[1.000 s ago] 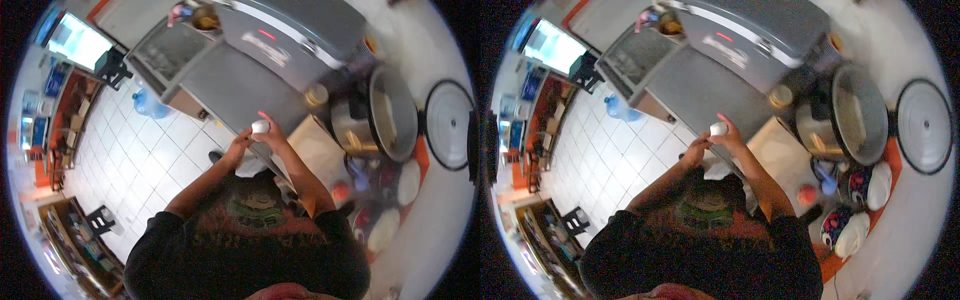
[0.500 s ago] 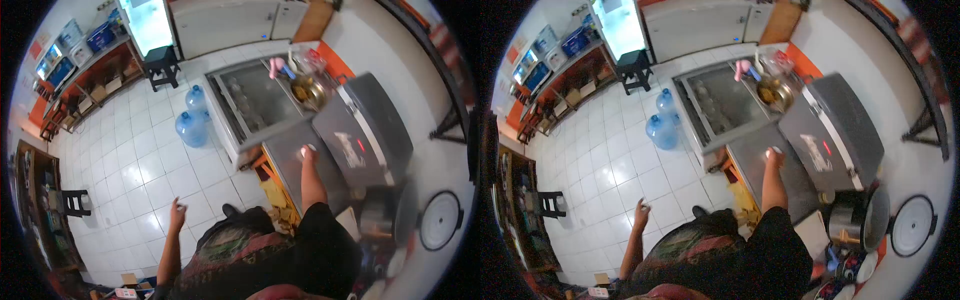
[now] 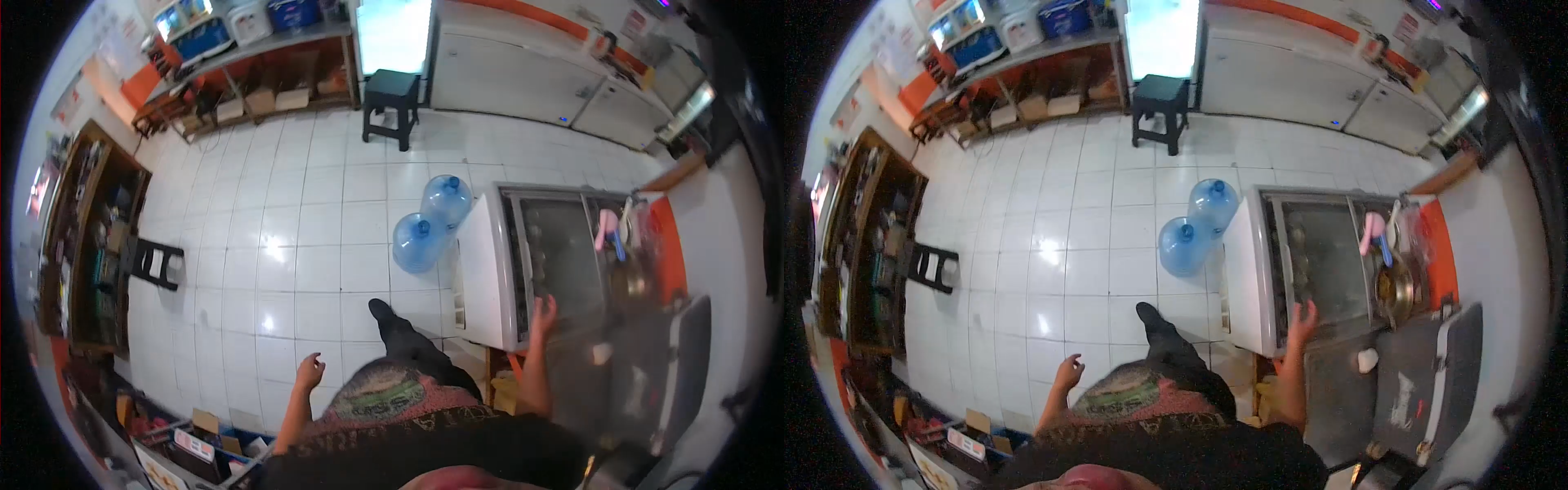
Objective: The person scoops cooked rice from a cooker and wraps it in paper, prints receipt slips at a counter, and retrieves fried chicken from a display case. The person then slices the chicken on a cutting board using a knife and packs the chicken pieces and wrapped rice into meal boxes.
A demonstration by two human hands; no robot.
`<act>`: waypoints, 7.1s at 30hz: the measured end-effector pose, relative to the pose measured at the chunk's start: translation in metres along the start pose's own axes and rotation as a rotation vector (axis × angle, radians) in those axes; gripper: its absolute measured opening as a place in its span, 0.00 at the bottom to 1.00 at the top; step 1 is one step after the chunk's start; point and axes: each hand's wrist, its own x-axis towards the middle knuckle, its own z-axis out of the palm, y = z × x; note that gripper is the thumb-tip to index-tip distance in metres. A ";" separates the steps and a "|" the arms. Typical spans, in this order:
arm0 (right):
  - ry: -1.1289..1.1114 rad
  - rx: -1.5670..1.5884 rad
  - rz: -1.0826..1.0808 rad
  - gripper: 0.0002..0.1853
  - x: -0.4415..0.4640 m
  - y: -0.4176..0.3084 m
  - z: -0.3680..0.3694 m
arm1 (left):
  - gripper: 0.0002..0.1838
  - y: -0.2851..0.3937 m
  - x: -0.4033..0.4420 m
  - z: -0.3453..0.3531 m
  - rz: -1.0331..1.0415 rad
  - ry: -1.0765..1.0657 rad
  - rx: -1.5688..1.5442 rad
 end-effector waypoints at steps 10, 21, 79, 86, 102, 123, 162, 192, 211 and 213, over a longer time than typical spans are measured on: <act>-0.584 -0.753 0.315 0.55 0.106 -0.079 0.247 | 0.17 -0.142 0.054 -0.109 -0.629 0.474 -0.502; -0.809 -0.678 0.027 0.39 -0.058 -0.342 0.580 | 0.25 -0.365 0.044 -0.204 -1.044 -0.045 -0.332; -1.307 0.112 -1.443 0.36 -2.220 -1.259 1.673 | 0.17 -1.725 0.215 -1.250 -1.109 1.127 -0.930; -1.395 -0.158 -1.727 0.47 -2.277 -1.325 1.693 | 0.20 -1.777 0.236 -1.448 -1.084 1.120 -0.761; -1.529 0.173 -1.591 0.25 -2.377 -1.392 1.750 | 0.21 -1.850 0.289 -1.585 -1.046 1.245 -0.720; -1.838 0.324 -1.275 0.13 -2.536 -1.427 1.793 | 0.51 -1.886 0.323 -1.585 -1.275 0.677 -0.349; -1.920 0.287 -1.120 0.14 -2.567 -1.492 1.794 | 0.53 -1.878 0.295 -1.583 -1.090 0.687 -0.365; -1.769 0.252 -1.072 0.09 -2.492 -1.391 1.679 | 0.58 -1.884 0.288 -1.583 -1.021 0.600 -0.388; -1.910 0.499 -0.998 0.18 -2.536 -1.646 1.617 | 0.58 -1.882 0.285 -1.582 -1.013 0.614 -0.389; -1.873 0.457 -1.078 0.17 -2.540 -1.651 1.623 | 0.58 -1.882 0.287 -1.584 -1.012 0.627 -0.392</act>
